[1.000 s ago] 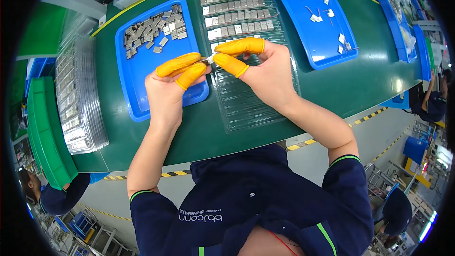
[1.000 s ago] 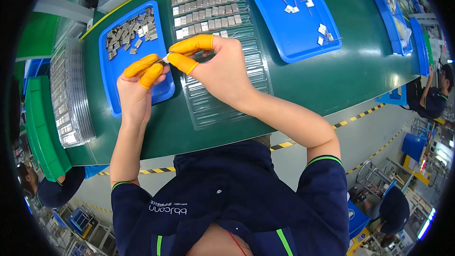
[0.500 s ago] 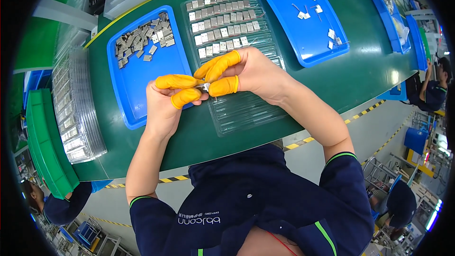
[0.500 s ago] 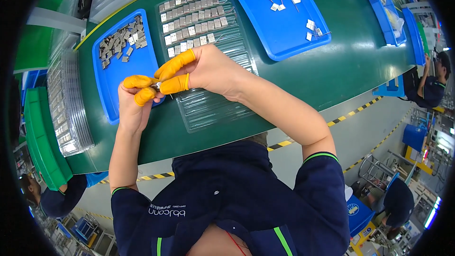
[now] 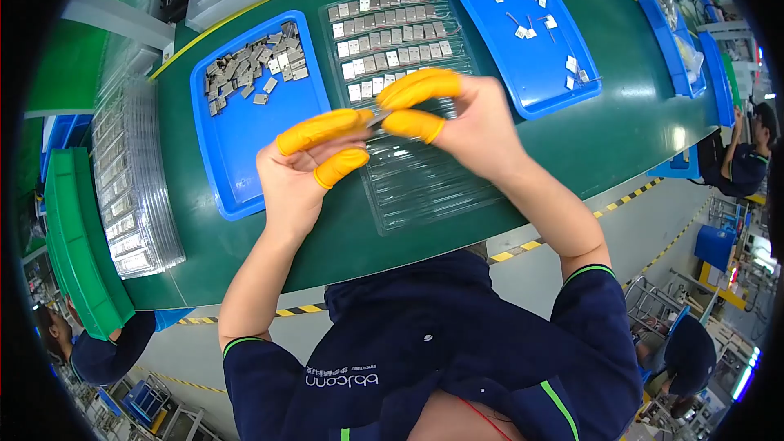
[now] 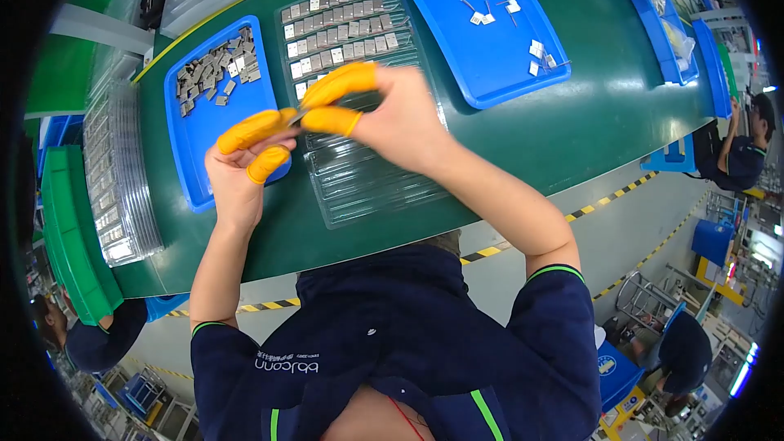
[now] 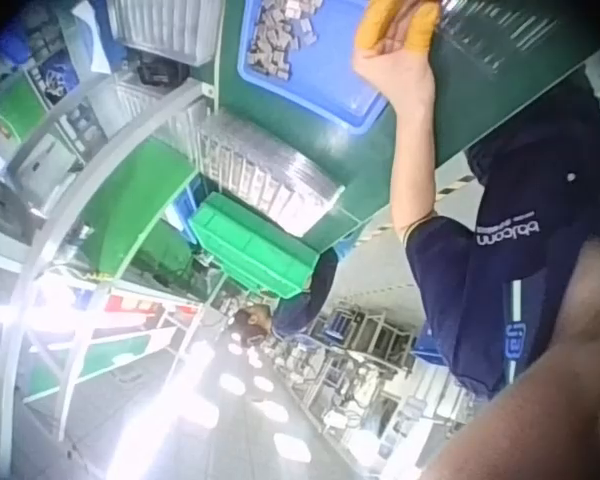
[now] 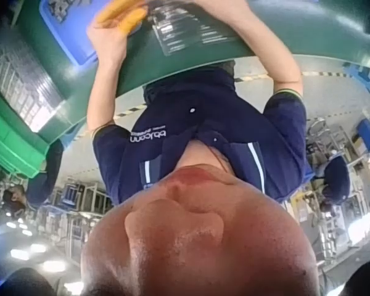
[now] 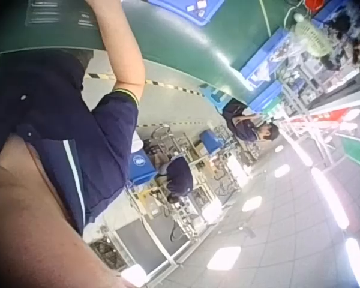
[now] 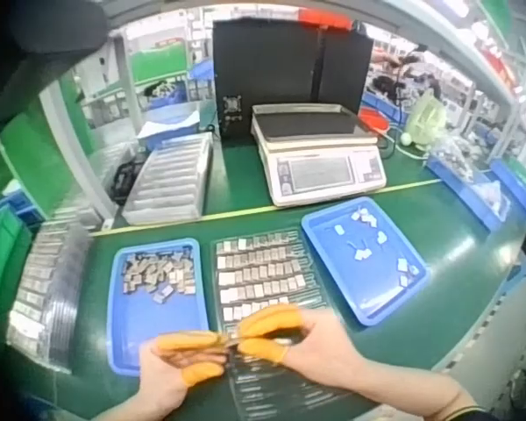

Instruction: The person assembles small electronic components by hand, placing small white rectangular parts into a clear plastic tray.

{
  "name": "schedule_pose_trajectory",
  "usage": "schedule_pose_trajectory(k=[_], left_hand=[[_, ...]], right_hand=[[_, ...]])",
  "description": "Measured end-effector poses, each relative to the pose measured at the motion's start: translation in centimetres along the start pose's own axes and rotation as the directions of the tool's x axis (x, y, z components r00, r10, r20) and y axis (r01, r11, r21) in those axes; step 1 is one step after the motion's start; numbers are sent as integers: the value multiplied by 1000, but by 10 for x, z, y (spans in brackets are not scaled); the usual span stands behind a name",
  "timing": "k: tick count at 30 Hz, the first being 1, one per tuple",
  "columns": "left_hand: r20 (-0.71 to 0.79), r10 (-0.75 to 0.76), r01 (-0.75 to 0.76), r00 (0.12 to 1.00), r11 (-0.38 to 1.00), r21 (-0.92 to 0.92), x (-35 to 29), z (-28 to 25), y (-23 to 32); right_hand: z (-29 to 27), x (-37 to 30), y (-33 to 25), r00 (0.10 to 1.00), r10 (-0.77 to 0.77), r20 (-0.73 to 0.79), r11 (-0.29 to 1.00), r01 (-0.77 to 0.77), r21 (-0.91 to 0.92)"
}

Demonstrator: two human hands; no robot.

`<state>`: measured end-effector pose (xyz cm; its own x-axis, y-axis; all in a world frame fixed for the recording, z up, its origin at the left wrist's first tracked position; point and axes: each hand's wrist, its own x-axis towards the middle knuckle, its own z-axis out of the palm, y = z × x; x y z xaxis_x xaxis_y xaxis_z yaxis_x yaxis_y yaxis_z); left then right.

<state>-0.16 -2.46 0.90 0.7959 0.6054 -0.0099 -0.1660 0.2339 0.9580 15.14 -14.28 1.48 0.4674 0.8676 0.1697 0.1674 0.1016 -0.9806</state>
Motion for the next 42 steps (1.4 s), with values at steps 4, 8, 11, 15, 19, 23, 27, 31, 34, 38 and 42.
schedule_pose_trajectory(k=[4, 8, 11, 15, 19, 23, 27, 31, 34, 38, 42], left_hand=[[-83, 44, -25, 996, 975, 222, 3, -11, 2], [-76, 4, 16, 997, 965, 261, 4, -13, 0], [-77, -34, 53, 996, 965, 256, 4, -13, 1], [-94, -33, 57, 995, 964, 259, 5, -16, -1], [-141, -51, 84, 989, 967, 240, 8, -20, 0], [-130, -61, 89, 990, 970, 227, 10, -20, -1], [-128, -60, 88, 990, 970, 226, 12, -19, 0], [-161, -5, 48, 987, 964, 263, 14, -23, 3], [-204, 37, 22, 978, 961, 277, 16, -29, 6], [-277, 128, -58, 952, 967, 248, 20, -40, 4], [-452, 314, -211, 835, 941, 264, 32, -53, 10]], right_hand=[[-42, 5, 14, 943, -321, -86, 643, 150, -751], [-51, 6, 32, 921, -387, -43, 419, 134, -898], [-50, 6, 35, 904, -427, -5, 367, 168, -915], [-49, 4, 33, 916, -400, 3, 396, 176, -901], [-44, 1, 29, 949, -316, -12, 417, 127, -900], [-44, 1, 30, 956, -293, -25, 447, 114, -887], [-49, 3, 29, 916, -401, -32, 473, 177, -863], [-82, 18, 20, 869, -459, -186, 536, 104, -838], [-137, 39, 25, 895, -339, -291, 446, -119, -887], [-168, 54, 52, 970, -195, -144, 412, -52, -910], [-166, 48, 64, 977, -168, -131, 324, -71, -943]])
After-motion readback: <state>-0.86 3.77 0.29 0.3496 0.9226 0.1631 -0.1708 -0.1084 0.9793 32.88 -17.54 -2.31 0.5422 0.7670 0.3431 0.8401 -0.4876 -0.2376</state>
